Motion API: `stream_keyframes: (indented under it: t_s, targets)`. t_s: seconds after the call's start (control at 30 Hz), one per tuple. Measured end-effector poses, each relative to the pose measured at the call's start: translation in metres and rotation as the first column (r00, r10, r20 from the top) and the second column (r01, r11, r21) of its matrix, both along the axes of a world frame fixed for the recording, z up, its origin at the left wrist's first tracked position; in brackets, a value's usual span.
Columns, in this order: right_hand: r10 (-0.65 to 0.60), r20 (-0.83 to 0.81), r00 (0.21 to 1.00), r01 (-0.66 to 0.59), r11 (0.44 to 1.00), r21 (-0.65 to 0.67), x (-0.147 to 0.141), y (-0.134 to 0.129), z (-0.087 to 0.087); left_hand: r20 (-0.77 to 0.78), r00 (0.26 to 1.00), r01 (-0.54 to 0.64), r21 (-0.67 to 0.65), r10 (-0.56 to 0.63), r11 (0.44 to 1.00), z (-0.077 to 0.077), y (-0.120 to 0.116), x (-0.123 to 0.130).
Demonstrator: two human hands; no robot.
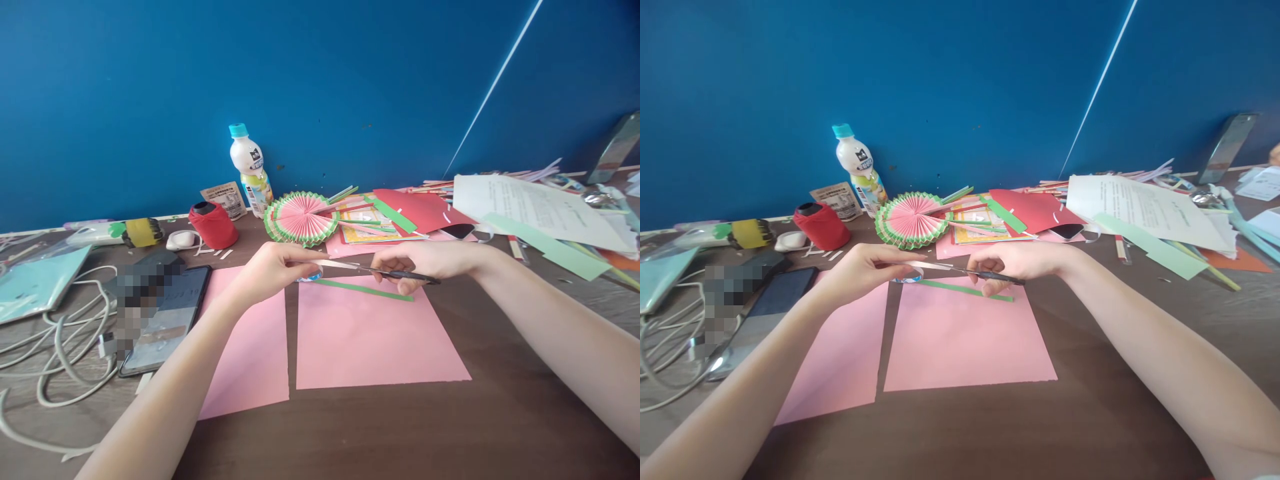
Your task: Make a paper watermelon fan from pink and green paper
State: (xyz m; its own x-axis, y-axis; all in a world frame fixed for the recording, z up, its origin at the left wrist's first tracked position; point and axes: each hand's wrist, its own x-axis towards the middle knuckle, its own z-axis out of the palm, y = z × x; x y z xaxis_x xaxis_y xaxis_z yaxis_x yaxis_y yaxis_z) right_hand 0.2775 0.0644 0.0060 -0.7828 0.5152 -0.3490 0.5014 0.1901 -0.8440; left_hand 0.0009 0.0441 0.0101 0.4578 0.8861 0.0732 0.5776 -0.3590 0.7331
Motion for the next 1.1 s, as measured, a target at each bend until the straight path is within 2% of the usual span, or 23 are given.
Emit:
stream_keyframes:
  t_s: [0.47, 0.73, 1.1]
  targets:
    - [-0.027, 0.029, 0.999, 0.026, 0.998, 0.054, -0.0014, -0.0031, 0.007, 0.013, 1.0, 0.002, -0.006, -0.002, 1.0, 0.002, -0.0002, -0.0007]
    - [-0.035, 0.038, 0.999, 0.031, 0.996, 0.087, 0.0028, -0.0008, 0.0029, 0.029, 1.0, 0.001, -0.011, -0.001, 1.0, 0.002, -0.0008, -0.0009]
    - [-0.116, 0.097, 0.988, 0.107, 0.99, 0.095, 0.0004, -0.0033, 0.0083, 0.015, 1.0, -0.015, 0.018, 0.015, 1.0, 0.0029, -0.0021, -0.0001]
